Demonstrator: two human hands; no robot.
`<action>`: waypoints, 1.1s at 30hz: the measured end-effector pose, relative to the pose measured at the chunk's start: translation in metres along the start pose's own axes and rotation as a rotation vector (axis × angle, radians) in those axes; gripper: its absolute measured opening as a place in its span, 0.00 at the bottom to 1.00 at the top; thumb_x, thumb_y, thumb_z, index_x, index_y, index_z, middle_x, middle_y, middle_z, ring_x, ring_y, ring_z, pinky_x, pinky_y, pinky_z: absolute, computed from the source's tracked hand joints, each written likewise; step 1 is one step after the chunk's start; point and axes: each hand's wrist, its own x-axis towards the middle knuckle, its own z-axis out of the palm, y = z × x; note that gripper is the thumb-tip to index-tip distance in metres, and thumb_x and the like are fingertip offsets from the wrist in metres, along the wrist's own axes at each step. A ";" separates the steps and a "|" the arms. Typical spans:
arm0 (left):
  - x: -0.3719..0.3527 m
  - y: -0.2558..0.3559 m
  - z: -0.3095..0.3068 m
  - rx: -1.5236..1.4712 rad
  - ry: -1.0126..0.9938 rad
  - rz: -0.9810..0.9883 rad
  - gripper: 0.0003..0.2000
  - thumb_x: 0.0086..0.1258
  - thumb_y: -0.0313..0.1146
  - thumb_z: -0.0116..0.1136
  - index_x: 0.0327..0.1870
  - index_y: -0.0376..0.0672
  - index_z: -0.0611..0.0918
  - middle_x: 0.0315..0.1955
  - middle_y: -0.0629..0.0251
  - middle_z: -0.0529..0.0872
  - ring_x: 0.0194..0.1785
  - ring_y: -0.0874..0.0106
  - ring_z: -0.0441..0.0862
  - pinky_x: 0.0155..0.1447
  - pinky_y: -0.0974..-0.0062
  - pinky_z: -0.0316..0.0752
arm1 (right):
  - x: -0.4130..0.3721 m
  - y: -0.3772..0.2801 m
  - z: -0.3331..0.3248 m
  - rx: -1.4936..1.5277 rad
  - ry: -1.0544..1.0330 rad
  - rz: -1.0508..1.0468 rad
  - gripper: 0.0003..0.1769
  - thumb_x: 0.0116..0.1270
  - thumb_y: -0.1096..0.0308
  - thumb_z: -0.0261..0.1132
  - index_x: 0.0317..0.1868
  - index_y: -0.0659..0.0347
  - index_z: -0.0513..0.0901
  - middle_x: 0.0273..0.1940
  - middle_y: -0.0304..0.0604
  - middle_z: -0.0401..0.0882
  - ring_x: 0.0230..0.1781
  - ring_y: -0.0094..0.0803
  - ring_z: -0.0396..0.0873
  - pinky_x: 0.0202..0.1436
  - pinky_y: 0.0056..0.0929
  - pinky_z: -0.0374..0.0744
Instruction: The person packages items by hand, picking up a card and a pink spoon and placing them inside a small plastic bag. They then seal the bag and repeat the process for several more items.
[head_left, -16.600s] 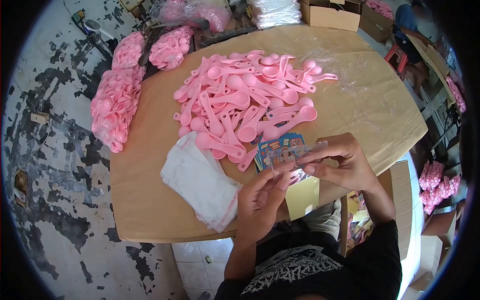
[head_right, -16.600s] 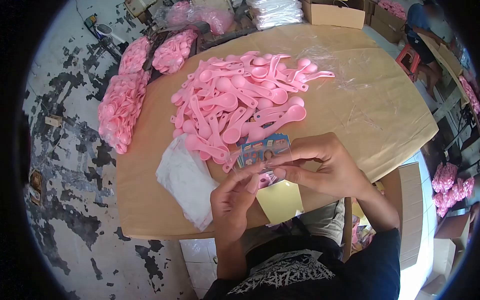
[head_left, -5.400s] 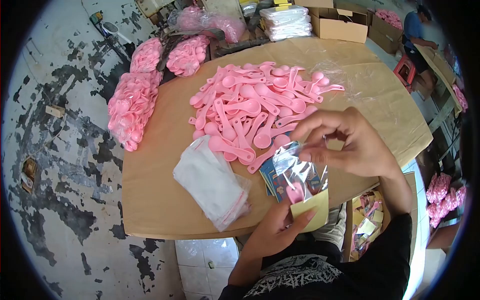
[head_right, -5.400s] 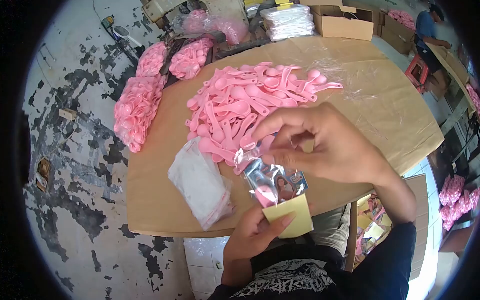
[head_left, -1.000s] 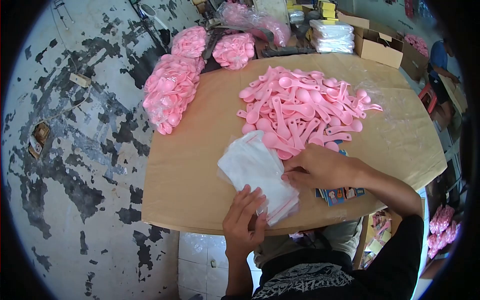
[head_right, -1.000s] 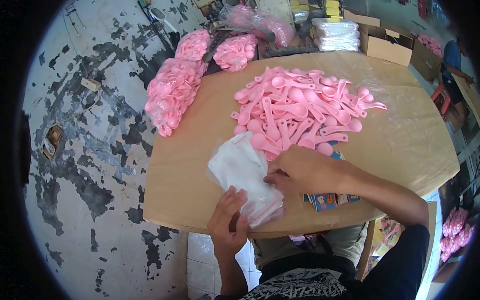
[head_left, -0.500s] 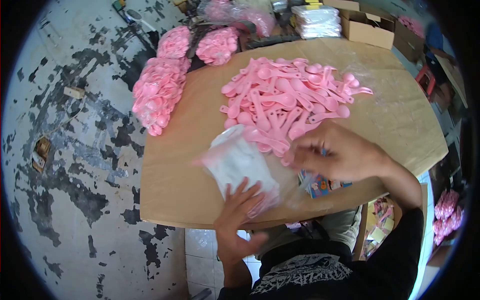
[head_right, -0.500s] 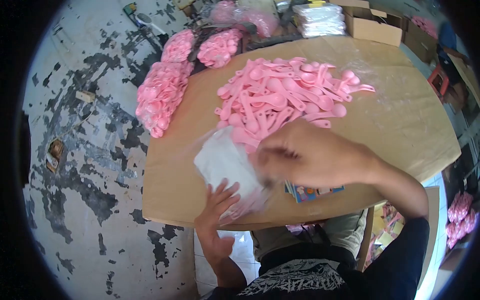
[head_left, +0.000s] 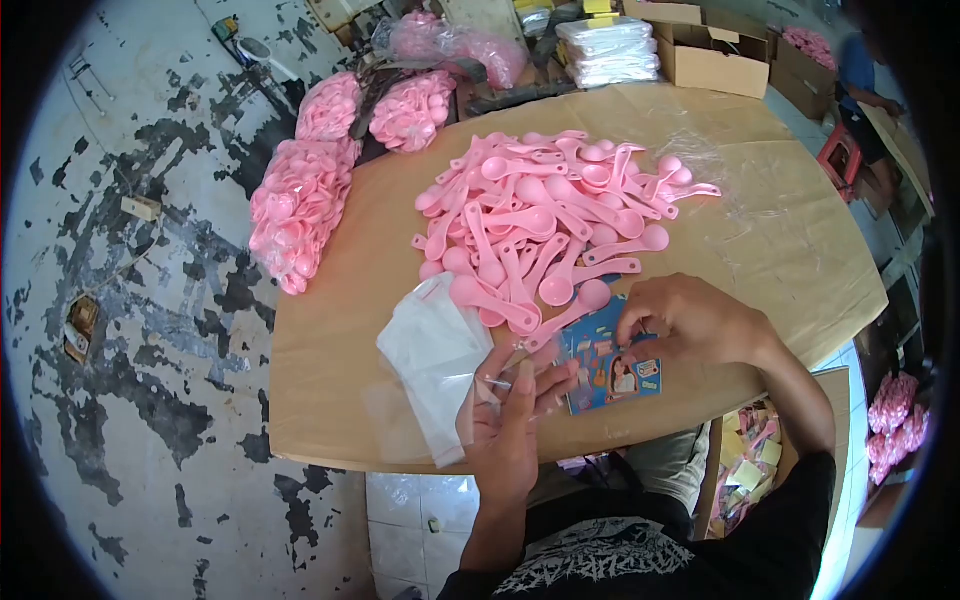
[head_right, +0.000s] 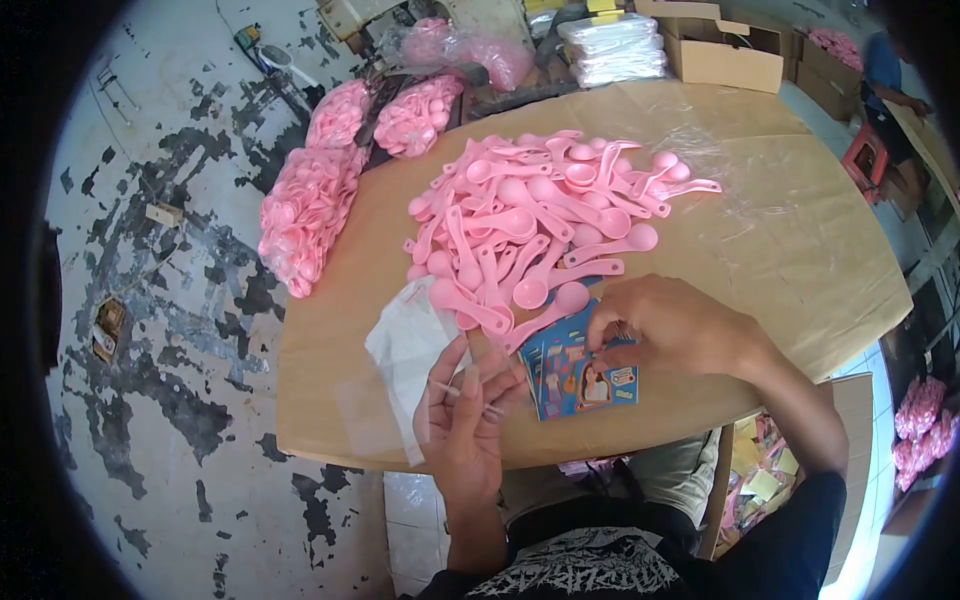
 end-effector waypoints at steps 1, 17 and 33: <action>0.000 -0.002 -0.002 -0.039 0.004 -0.001 0.17 0.75 0.29 0.50 0.61 0.29 0.70 0.46 0.46 0.83 0.46 0.58 0.85 0.53 0.61 0.82 | 0.002 0.005 0.001 0.056 0.014 0.009 0.17 0.58 0.61 0.72 0.45 0.59 0.83 0.39 0.47 0.79 0.41 0.41 0.79 0.46 0.37 0.76; 0.007 -0.005 -0.003 -0.064 -0.011 0.008 0.17 0.75 0.28 0.51 0.59 0.27 0.70 0.50 0.44 0.81 0.55 0.54 0.82 0.61 0.58 0.78 | 0.006 0.025 0.009 0.224 0.295 -0.026 0.08 0.62 0.75 0.68 0.40 0.64 0.78 0.29 0.41 0.77 0.29 0.25 0.73 0.34 0.25 0.73; 0.009 -0.001 -0.002 -0.045 -0.043 0.044 0.17 0.74 0.26 0.54 0.61 0.28 0.73 0.52 0.54 0.81 0.56 0.72 0.79 0.63 0.75 0.72 | 0.005 -0.026 0.012 0.277 0.211 -0.082 0.11 0.65 0.74 0.65 0.48 0.63 0.82 0.32 0.45 0.83 0.25 0.27 0.78 0.29 0.25 0.74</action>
